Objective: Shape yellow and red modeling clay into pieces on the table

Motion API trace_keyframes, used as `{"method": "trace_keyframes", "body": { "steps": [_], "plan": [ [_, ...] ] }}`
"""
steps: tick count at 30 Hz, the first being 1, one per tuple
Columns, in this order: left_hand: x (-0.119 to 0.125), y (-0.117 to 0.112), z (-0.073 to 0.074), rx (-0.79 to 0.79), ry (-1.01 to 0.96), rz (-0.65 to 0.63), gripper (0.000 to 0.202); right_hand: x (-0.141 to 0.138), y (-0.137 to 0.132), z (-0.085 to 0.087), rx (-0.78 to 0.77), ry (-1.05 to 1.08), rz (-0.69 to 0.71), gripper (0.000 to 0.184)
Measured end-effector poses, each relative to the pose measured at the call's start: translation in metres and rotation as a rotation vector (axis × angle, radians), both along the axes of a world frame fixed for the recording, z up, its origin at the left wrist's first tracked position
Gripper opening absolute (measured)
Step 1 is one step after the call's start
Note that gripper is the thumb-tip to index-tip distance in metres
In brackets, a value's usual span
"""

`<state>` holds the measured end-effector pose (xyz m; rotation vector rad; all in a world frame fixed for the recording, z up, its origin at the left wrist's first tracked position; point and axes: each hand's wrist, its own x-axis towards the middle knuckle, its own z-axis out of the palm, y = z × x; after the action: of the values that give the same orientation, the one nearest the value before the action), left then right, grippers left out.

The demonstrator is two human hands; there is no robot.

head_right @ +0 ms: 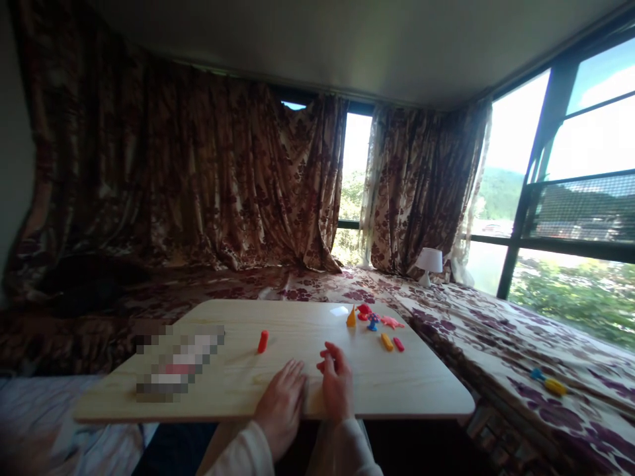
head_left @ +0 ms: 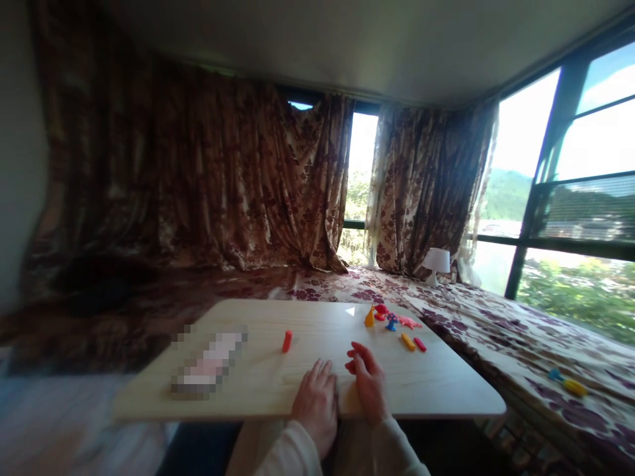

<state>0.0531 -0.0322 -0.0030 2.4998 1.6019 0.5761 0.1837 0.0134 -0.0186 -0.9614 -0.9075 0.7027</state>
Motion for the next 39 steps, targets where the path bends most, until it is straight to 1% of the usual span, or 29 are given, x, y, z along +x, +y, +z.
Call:
{"method": "trace_keyframes", "body": {
  "steps": [2,4,6,8,10,13,15,16,18,20,23,25,27,29,30,32,33,35,37,39],
  "plan": [
    [0.020,0.022,0.006,-0.013,-0.021,0.046,0.041,0.001,0.000,-0.001,-0.003,-0.007,-0.002,0.038],
    [0.031,0.046,0.013,-0.033,-0.026,0.076,0.037,0.002,0.001,-0.002,-0.001,-0.012,0.000,0.039],
    [0.031,0.065,0.018,-0.044,-0.029,0.103,0.036,0.002,0.002,-0.002,0.002,-0.013,0.004,0.040],
    [0.019,0.071,0.018,-0.052,-0.031,0.103,0.037,0.002,0.002,-0.002,0.005,-0.010,0.007,0.040],
    [-0.002,0.064,0.013,-0.063,-0.027,0.077,0.041,0.002,0.002,-0.002,0.007,-0.004,0.007,0.039],
    [-0.036,0.037,0.002,-0.071,-0.007,0.064,0.044,0.000,0.001,-0.002,0.012,0.008,-0.002,0.038],
    [-0.049,0.018,-0.005,-0.058,0.008,0.046,0.049,-0.001,0.000,-0.001,0.018,0.013,-0.009,0.037],
    [-0.050,0.011,-0.007,-0.048,0.014,0.033,0.051,-0.002,0.000,0.000,0.021,0.015,-0.013,0.037],
    [-0.041,0.004,-0.009,-0.040,0.030,-0.013,0.053,-0.002,0.000,0.001,0.026,0.018,-0.018,0.036],
    [-0.020,0.007,-0.007,-0.032,0.033,-0.049,0.050,-0.002,-0.001,0.002,0.028,0.019,-0.020,0.037],
    [0.015,0.030,0.000,-0.018,0.004,-0.009,0.041,-0.002,-0.001,0.002,0.025,0.010,-0.018,0.037],
    [0.029,0.051,0.006,-0.027,-0.005,0.026,0.034,-0.001,-0.001,0.001,0.023,0.001,-0.011,0.037],
    [0.031,0.069,0.008,-0.029,-0.011,0.049,0.032,-0.001,-0.001,0.001,0.023,-0.006,-0.002,0.037],
    [0.021,0.077,0.008,-0.020,-0.020,0.069,0.033,-0.001,-0.001,0.001,0.025,-0.006,0.005,0.037],
    [0.013,0.077,0.007,-0.014,-0.025,0.078,0.034,-0.001,-0.001,0.001,0.026,-0.004,0.006,0.037],
    [-0.008,0.066,0.003,-0.002,-0.030,0.093,0.035,-0.002,-0.001,0.001,0.026,0.001,0.004,0.036],
    [-0.019,0.057,0.001,0.001,-0.030,0.096,0.035,-0.002,-0.001,0.001,0.026,0.002,0.003,0.036],
    [-0.037,0.035,-0.004,0.010,-0.024,0.075,0.041,-0.002,-0.001,0.000,0.025,0.003,-0.001,0.035],
    [-0.044,0.013,-0.007,0.005,-0.012,0.021,0.047,-0.003,-0.001,0.000,0.022,0.001,-0.005,0.034],
    [-0.036,-0.002,-0.008,-0.005,0.001,-0.048,0.049,-0.002,-0.001,0.000,0.016,0.000,-0.008,0.034]
  ]
}}
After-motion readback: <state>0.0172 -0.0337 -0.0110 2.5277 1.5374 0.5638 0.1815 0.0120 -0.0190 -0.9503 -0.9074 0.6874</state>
